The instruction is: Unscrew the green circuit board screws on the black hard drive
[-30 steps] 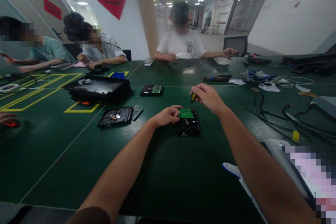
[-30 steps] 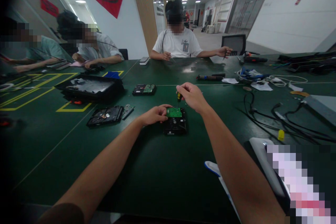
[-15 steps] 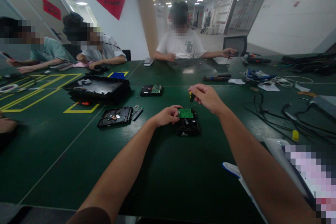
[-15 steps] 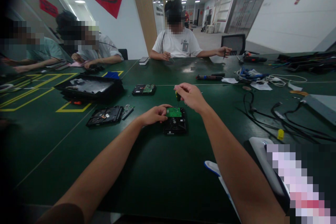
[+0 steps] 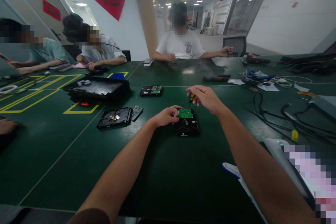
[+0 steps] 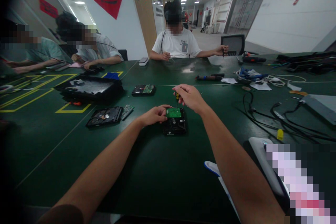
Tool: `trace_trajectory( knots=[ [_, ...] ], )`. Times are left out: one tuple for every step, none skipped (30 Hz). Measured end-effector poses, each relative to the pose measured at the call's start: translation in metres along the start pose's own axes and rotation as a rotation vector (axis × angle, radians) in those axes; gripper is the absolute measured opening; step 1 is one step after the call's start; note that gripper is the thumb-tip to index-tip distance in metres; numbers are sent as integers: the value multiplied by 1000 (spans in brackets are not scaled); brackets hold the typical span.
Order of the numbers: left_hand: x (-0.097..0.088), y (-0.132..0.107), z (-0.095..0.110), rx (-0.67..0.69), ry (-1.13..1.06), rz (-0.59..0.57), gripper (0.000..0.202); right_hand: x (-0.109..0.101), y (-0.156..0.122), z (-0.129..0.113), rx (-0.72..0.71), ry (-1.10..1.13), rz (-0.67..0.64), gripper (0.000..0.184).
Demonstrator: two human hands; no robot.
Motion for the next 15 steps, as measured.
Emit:
trace_trajectory(
  knots=[
    [0, 0, 0, 3, -1, 0, 30, -1, 0, 0, -6, -11, 7, 33],
    [0, 0, 0, 6, -3, -2, 29, -1, 0, 1, -16, -28, 17, 33],
    [0, 0, -1, 8, -6, -4, 30, -2, 1, 1, -25, -46, 30, 32],
    [0, 0, -1, 7, -7, -6, 30, -2, 1, 2, -30, -60, 42, 31],
    [-1, 0, -1, 5, -6, -8, 30, -3, 1, 3, -27, -66, 52, 31],
    [-1, 0, -1, 1, -4, -8, 30, -2, 1, 4, -18, -63, 57, 31],
    [-1, 0, -1, -1, -3, -5, 30, -2, 1, 4, -5, -50, 55, 32],
    [0, 1, -1, -1, -4, -2, 30, -1, 1, 5, 9, -33, 50, 32],
    [0, 1, 0, -1, -6, 0, 30, 0, 1, 5, 22, -16, 40, 33],
    [0, 1, 0, 0, -10, 3, 30, 0, 1, 5, 29, -3, 30, 34],
    [0, 1, 0, 0, -14, 5, 30, 1, 1, 5, 32, 6, 21, 35],
    [0, 1, 0, 0, -16, 5, 30, 1, 1, 5, 28, 7, 15, 36],
    [0, 1, 0, 0, -17, 4, 29, 1, 1, 5, 21, -2, 12, 37],
    [0, 1, 0, 2, -17, 4, 29, 1, 1, 5, 12, -20, 11, 37],
    [0, 1, -1, 6, -17, 2, 29, 1, 1, 5, 4, -45, 11, 36]
  ],
)
Point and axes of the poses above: each hand's wrist, its own y-axis towards the middle knuckle, its own x-axis out of the palm, z = x × y, the point moved 3 cm from there along y, towards the middle knuckle, and after that the axes turned 10 degrees about x, right-handed, at the moved point
